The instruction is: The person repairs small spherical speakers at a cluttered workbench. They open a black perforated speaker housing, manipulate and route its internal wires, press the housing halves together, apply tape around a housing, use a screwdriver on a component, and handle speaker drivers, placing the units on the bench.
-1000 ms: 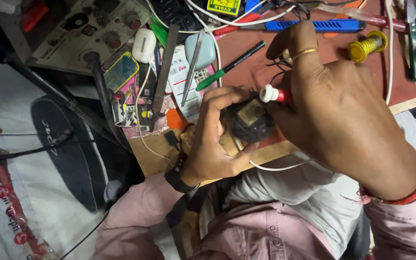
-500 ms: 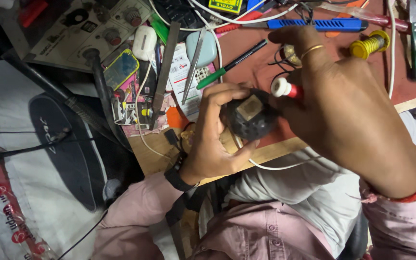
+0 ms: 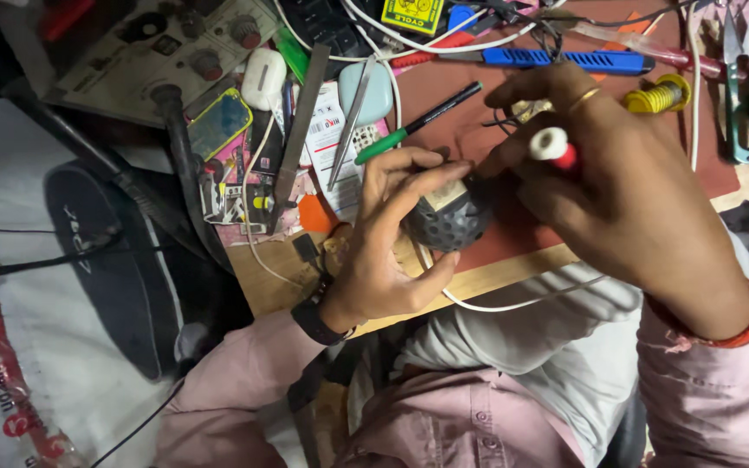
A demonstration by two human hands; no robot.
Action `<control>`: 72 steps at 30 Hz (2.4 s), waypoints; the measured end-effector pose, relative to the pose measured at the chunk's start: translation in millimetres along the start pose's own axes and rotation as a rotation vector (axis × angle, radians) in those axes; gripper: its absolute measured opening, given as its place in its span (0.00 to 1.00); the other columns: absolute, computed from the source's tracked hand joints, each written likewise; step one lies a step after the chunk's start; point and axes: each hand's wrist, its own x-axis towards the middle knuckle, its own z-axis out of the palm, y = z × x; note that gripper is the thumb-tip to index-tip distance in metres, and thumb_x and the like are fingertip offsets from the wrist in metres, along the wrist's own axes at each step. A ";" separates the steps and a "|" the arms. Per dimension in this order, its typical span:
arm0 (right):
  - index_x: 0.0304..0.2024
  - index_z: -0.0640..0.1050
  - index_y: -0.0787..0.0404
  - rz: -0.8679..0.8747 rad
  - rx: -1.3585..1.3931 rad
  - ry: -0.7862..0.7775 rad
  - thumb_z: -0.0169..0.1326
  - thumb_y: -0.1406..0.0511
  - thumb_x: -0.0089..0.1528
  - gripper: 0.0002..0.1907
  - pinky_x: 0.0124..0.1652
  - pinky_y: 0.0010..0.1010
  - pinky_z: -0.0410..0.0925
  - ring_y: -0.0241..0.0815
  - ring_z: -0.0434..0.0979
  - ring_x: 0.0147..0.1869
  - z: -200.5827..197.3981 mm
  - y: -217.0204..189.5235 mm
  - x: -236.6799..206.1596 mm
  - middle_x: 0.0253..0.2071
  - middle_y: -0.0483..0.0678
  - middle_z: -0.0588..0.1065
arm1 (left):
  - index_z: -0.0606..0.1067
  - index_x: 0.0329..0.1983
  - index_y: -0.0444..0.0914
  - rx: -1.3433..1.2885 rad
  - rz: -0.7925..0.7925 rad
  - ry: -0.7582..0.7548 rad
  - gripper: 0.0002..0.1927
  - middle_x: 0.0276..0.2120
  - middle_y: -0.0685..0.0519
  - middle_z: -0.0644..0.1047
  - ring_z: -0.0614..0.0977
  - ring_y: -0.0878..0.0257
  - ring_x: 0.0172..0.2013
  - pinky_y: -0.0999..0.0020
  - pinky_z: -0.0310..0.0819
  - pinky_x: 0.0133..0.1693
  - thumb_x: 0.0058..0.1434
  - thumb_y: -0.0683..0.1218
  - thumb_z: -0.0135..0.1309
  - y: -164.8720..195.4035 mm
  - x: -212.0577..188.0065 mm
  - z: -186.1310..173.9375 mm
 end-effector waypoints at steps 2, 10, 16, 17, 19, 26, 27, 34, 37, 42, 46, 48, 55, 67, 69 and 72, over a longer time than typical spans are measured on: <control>0.57 0.71 0.64 0.107 0.140 0.059 0.50 0.74 0.60 0.21 0.38 0.29 0.73 0.38 0.81 0.37 0.4 1.5 -5.1 0.38 0.47 0.80 | 0.71 0.67 0.41 -0.018 -0.006 0.000 0.36 0.61 0.47 0.63 0.69 0.55 0.62 0.64 0.65 0.67 0.53 0.37 0.62 0.7 -0.2 -0.3; 0.49 0.68 0.66 -0.111 0.407 0.533 0.51 0.73 0.71 0.06 0.42 0.28 0.75 0.41 0.80 0.38 11.1 37.5 -32.1 0.41 0.52 0.77 | 0.71 0.62 0.42 -0.022 -0.007 -0.005 0.31 0.63 0.47 0.62 0.72 0.55 0.64 0.64 0.69 0.66 0.54 0.36 0.61 -0.1 -0.1 -2.3; 0.46 0.67 0.67 -0.175 0.167 0.496 0.52 0.74 0.76 0.06 0.44 0.29 0.77 0.45 0.80 0.39 29.6 53.2 -56.7 0.43 0.57 0.76 | 0.70 0.64 0.42 0.050 0.036 0.013 0.34 0.61 0.46 0.66 0.67 0.49 0.65 0.59 0.63 0.68 0.53 0.38 0.63 -2.2 2.2 -4.8; 0.48 0.68 0.68 -0.159 0.097 0.478 0.53 0.76 0.74 0.06 0.43 0.30 0.76 0.47 0.81 0.39 33.5 53.7 -60.7 0.43 0.59 0.77 | 0.70 0.65 0.41 0.038 0.027 0.016 0.34 0.61 0.46 0.67 0.68 0.50 0.65 0.59 0.62 0.68 0.53 0.38 0.62 -2.4 2.5 -5.0; 0.54 0.66 0.68 -0.183 0.015 0.467 0.55 0.79 0.73 0.13 0.44 0.32 0.76 0.48 0.82 0.41 40.8 56.9 -63.9 0.44 0.62 0.77 | 0.69 0.65 0.41 0.016 0.011 0.016 0.34 0.61 0.46 0.67 0.68 0.50 0.65 0.58 0.61 0.69 0.53 0.38 0.62 -2.5 3.1 -5.0; 0.70 0.58 0.59 -0.447 0.084 0.349 0.57 0.80 0.69 0.33 0.45 0.30 0.79 0.48 0.84 0.45 36.8 67.8 -52.4 0.47 0.63 0.78 | 0.69 0.65 0.38 0.000 0.007 0.008 0.35 0.61 0.47 0.66 0.67 0.52 0.66 0.60 0.60 0.70 0.51 0.37 0.62 -2.3 6.2 -2.7; 0.70 0.58 0.59 -0.466 0.050 0.334 0.58 0.80 0.68 0.34 0.45 0.32 0.77 0.48 0.83 0.45 37.4 66.6 -49.2 0.46 0.62 0.78 | 0.69 0.64 0.38 0.000 0.008 0.007 0.34 0.61 0.47 0.66 0.67 0.52 0.66 0.60 0.60 0.70 0.51 0.37 0.62 -2.3 6.4 -2.6; 0.67 0.59 0.64 -0.530 -0.322 0.262 0.59 0.76 0.65 0.33 0.46 0.46 0.73 0.58 0.81 0.50 39.2 55.2 -39.6 0.47 0.61 0.80 | 0.69 0.63 0.38 0.007 -0.001 0.017 0.34 0.61 0.47 0.67 0.67 0.51 0.66 0.60 0.58 0.70 0.50 0.37 0.62 -5.0 6.3 -2.9; 0.67 0.62 0.63 -0.598 -0.314 0.341 0.60 0.71 0.67 0.29 0.44 0.39 0.72 0.56 0.81 0.48 42.3 61.0 -39.5 0.47 0.61 0.76 | 0.68 0.63 0.39 -0.020 -0.018 0.037 0.34 0.60 0.48 0.68 0.68 0.53 0.66 0.61 0.59 0.69 0.51 0.37 0.62 -6.0 6.3 -3.2; 0.67 0.67 0.58 -0.680 -0.173 0.419 0.54 0.78 0.68 0.26 0.48 0.42 0.71 0.55 0.84 0.49 47.3 81.3 -33.8 0.51 0.56 0.77 | 0.68 0.63 0.39 -0.015 -0.005 0.039 0.34 0.60 0.48 0.68 0.68 0.52 0.65 0.61 0.60 0.70 0.51 0.38 0.62 -5.3 7.3 -3.1; 0.58 0.70 0.63 -0.893 -0.016 0.390 0.58 0.78 0.57 0.26 0.39 0.42 0.75 0.49 0.83 0.40 42.7 92.4 -29.1 0.47 0.70 0.76 | 0.68 0.63 0.39 -0.002 -0.003 0.037 0.33 0.60 0.48 0.68 0.68 0.52 0.66 0.60 0.60 0.70 0.51 0.37 0.62 -4.7 8.0 -2.9; 0.59 0.70 0.63 -0.794 0.036 0.383 0.59 0.79 0.57 0.28 0.43 0.50 0.76 0.59 0.83 0.46 41.7 93.5 -30.9 0.50 0.67 0.76 | 0.68 0.63 0.39 -0.007 -0.005 0.029 0.34 0.60 0.47 0.67 0.68 0.51 0.66 0.60 0.60 0.70 0.51 0.37 0.62 -5.1 7.8 -2.9; 0.51 0.76 0.62 -0.768 0.198 0.405 0.67 0.70 0.54 0.23 0.40 0.41 0.78 0.53 0.85 0.40 41.5 99.3 -34.7 0.39 0.60 0.78 | 0.69 0.63 0.39 -0.018 -0.009 0.016 0.34 0.61 0.47 0.67 0.68 0.52 0.66 0.61 0.59 0.69 0.50 0.37 0.60 -8.2 7.9 -2.4; 0.42 0.75 0.60 -0.658 0.143 0.513 0.69 0.70 0.54 0.17 0.35 0.35 0.72 0.38 0.78 0.31 48.0 103.6 -43.5 0.37 0.55 0.77 | 0.69 0.63 0.38 -0.023 -0.015 0.009 0.33 0.61 0.47 0.66 0.67 0.53 0.66 0.60 0.60 0.71 0.51 0.38 0.61 -11.1 9.7 -4.0; 0.43 0.75 0.58 -0.627 0.103 0.525 0.67 0.71 0.54 0.18 0.36 0.40 0.71 0.39 0.75 0.29 49.4 98.4 -44.0 0.35 0.51 0.74 | 0.69 0.62 0.38 -0.021 -0.015 0.008 0.33 0.61 0.47 0.66 0.67 0.53 0.66 0.60 0.60 0.71 0.51 0.38 0.62 -11.6 9.7 -4.4; 0.51 0.69 0.57 -0.715 0.161 0.483 0.62 0.73 0.56 0.23 0.36 0.36 0.72 0.39 0.78 0.32 52.0 98.6 -35.0 0.43 0.61 0.77 | 0.69 0.62 0.38 -0.024 -0.031 0.001 0.33 0.60 0.47 0.66 0.68 0.53 0.66 0.61 0.60 0.71 0.50 0.38 0.61 -11.3 9.2 -5.4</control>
